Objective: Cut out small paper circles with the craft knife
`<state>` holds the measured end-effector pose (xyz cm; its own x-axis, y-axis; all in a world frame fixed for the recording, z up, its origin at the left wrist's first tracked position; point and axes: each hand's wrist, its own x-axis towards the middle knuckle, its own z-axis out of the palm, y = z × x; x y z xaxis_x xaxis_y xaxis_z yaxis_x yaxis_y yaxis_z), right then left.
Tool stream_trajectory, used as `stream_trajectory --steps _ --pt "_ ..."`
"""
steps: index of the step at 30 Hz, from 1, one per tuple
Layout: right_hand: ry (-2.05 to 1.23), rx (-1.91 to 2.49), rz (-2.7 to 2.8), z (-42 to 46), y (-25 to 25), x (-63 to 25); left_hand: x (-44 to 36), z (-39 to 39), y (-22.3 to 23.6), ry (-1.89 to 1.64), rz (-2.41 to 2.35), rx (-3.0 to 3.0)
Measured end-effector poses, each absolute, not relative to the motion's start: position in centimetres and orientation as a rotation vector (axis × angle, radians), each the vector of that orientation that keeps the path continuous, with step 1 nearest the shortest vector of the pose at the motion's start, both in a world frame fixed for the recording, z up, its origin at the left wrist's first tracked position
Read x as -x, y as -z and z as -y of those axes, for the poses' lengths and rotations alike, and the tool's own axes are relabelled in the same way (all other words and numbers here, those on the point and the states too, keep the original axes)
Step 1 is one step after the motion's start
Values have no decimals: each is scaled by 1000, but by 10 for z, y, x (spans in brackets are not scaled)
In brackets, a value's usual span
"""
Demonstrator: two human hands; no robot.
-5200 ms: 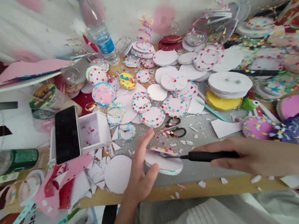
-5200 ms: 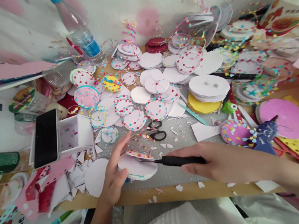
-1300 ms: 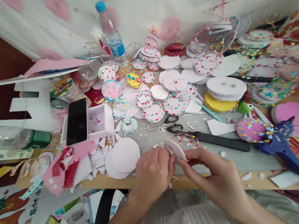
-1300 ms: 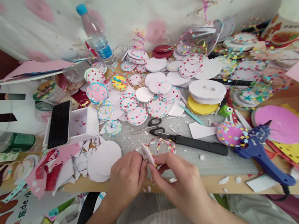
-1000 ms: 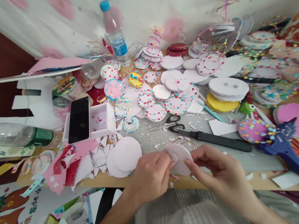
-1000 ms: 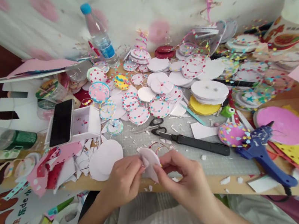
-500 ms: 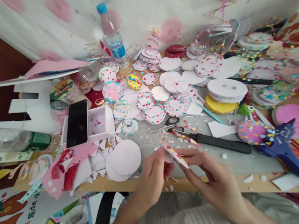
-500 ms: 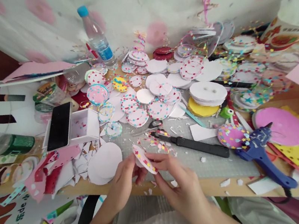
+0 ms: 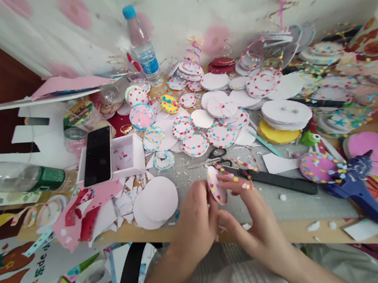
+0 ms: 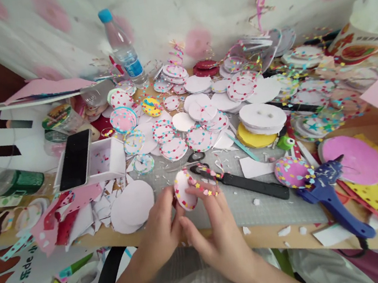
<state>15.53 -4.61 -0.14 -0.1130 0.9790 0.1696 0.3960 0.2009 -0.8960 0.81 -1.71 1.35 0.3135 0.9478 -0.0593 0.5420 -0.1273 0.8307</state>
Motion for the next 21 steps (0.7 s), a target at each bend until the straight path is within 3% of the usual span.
stream_trajectory --steps 4,9,21 --pt "-1117 1260 1377 45 4 -150 -12 22 -2 -780 -1349 -2001" --pt "-1060 1295 1314 41 5 -153 -12 25 2 -924 -1328 -1877" --pt "-939 1315 1442 45 15 -153 -8 19 -16 -617 -1488 -1500"
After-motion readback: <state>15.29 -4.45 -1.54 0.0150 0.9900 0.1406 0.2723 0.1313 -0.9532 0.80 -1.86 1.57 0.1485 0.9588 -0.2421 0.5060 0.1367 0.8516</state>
